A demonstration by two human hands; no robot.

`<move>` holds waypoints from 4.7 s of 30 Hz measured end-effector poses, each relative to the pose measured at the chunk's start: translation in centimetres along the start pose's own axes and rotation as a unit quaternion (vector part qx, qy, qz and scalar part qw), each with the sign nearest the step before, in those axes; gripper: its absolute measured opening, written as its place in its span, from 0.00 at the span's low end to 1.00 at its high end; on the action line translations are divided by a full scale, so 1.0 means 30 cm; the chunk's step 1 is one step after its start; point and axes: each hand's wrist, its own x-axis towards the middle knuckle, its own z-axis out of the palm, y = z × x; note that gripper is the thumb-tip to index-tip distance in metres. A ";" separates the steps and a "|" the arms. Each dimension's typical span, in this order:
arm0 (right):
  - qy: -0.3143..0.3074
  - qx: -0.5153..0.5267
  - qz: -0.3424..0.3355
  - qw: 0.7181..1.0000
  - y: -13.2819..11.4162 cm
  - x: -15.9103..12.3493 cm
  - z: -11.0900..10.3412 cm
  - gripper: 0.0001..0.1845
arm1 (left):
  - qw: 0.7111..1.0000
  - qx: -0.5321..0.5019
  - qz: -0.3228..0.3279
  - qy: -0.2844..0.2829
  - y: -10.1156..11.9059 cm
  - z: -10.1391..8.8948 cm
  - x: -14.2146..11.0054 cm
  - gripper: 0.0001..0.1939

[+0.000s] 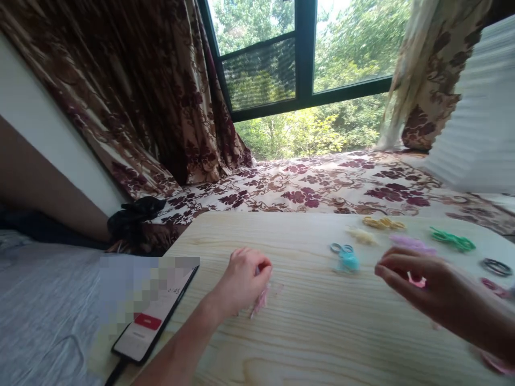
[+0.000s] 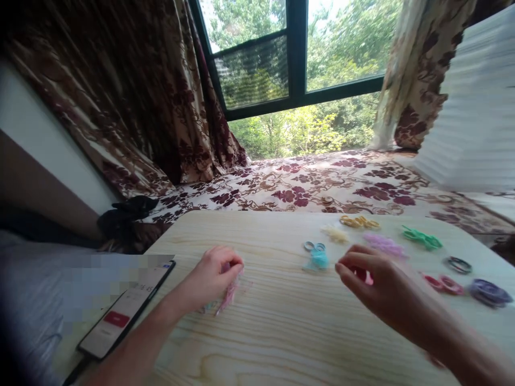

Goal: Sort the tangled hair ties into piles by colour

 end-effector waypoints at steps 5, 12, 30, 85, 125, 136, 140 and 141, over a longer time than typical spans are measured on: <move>-0.100 -0.020 -0.093 0.990 -0.106 -0.016 0.133 0.18 | 1.000 0.007 0.014 0.005 0.002 -0.004 -0.006 0.08; -0.126 -0.021 -0.119 0.985 -0.141 -0.033 0.193 0.18 | 0.998 0.010 0.047 -0.040 0.024 0.006 -0.028 0.02; -0.135 -0.034 -0.118 0.983 -0.137 -0.036 0.204 0.17 | 0.993 0.059 0.098 -0.025 0.033 0.034 -0.028 0.09; -0.160 -0.021 -0.079 0.984 -0.134 -0.037 0.201 0.17 | 0.991 -0.104 0.074 0.028 0.080 0.046 -0.032 0.07; -0.137 0.065 -0.050 0.987 -0.152 -0.038 0.203 0.13 | 0.972 -0.232 0.034 -0.023 0.107 0.021 -0.055 0.06; -0.037 0.154 -0.103 0.982 -0.182 -0.059 0.249 0.08 | 0.957 -0.284 0.010 -0.065 0.117 0.021 -0.061 0.08; -0.046 0.164 -0.109 0.979 -0.193 -0.053 0.235 0.07 | 0.956 -0.283 0.011 -0.072 0.122 0.020 -0.062 0.08; -0.051 0.167 -0.109 0.979 -0.196 -0.050 0.232 0.08 | 0.956 -0.285 0.012 -0.072 0.123 0.019 -0.062 0.08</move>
